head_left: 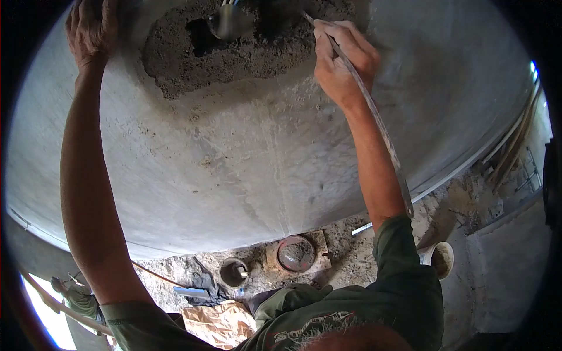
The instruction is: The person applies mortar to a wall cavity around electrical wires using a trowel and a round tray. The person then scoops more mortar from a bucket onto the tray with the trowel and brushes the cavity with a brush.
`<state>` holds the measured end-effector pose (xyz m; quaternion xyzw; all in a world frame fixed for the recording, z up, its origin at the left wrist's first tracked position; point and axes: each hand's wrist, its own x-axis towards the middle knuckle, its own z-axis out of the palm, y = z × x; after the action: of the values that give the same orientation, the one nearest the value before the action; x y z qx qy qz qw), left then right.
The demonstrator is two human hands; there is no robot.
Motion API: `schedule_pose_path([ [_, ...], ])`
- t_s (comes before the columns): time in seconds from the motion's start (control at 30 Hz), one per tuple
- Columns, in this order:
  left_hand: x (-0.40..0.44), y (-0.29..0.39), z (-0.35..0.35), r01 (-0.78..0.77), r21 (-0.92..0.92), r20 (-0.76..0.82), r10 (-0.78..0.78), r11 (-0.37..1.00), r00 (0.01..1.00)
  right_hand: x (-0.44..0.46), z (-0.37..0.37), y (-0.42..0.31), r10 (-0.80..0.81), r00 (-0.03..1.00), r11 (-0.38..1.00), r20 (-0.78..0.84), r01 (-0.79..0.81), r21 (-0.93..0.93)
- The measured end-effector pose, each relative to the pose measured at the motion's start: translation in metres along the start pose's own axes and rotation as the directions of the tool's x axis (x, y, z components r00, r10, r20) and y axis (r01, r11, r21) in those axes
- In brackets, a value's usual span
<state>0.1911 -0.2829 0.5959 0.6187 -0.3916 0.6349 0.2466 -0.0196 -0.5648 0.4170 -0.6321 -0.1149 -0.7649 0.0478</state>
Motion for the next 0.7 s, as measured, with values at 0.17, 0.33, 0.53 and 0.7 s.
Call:
schedule_pose_path([
  [0.17, 0.001, -0.004, 0.003, -0.024, 0.0, -0.009, 0.024, 1.0, 1.0, -0.004, -0.003, -0.001, 0.008, 0.994, 0.999, 0.112, -0.011, 0.03],
  [0.33, 0.0, -0.007, 0.002, -0.03, 0.022, -0.01, 0.03, 0.999, 0.999, -0.002, -0.009, 0.001, 0.098, 0.99, 0.995, 0.105, -0.097, -0.01],
  [0.53, 0.004, -0.023, 0.016, -0.159, 0.078, -0.155, 0.17, 0.984, 0.973, -0.009, -0.005, -0.002, 0.137, 0.987, 0.986, 0.087, -0.145, 0.084],
  [0.7, 0.006, -0.028, 0.022, -0.23, 0.104, -0.28, 0.251, 0.967, 0.927, -0.013, 0.001, -0.01, 0.166, 0.985, 0.975, 0.04, -0.17, 0.146],
])
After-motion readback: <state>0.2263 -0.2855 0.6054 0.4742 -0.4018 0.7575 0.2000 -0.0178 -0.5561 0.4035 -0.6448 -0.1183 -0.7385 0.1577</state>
